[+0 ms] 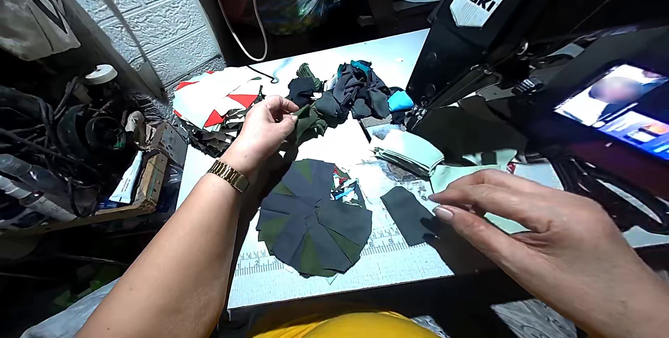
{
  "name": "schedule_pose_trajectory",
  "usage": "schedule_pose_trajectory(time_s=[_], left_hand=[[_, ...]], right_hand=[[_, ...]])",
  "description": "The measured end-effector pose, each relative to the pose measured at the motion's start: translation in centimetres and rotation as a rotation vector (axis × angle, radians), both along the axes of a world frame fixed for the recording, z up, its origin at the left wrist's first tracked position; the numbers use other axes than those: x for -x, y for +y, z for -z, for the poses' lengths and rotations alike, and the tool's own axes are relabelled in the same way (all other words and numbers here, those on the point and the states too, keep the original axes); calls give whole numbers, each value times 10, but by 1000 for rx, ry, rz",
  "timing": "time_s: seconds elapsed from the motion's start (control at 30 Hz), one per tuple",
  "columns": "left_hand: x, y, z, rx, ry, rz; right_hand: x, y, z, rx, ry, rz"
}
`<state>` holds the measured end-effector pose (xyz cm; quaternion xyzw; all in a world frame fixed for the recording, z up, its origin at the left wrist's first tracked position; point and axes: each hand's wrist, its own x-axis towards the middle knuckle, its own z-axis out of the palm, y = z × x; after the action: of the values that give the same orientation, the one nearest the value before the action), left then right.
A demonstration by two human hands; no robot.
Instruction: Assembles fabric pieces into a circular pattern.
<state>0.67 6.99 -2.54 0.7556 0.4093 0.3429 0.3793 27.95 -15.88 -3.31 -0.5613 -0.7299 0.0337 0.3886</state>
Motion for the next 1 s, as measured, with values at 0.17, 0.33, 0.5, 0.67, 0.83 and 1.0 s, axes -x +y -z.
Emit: schedule_pose_trajectory(time_s=[0.17, 0.33, 0.5, 0.67, 0.83, 1.0], left_hand=[[-3, -12, -7, 349, -429, -53], [-5, -32, -19, 651, -790, -95], [-5, -55, -23, 741, -724, 112], [-16, -71, -22, 803, -555, 353], [-26, -91, -18, 913, -552, 414], [-31, -103, -17, 1001, -553, 529]], right_hand=[[0, 1, 16, 91, -70, -41], [1, 2, 23, 111, -181, -42], [1, 4, 19, 124, -246, -60], [-2, 5, 9, 115, -182, -52], [20, 10, -20, -92, 33, 35], [43, 25, -23, -192, 60, 61]])
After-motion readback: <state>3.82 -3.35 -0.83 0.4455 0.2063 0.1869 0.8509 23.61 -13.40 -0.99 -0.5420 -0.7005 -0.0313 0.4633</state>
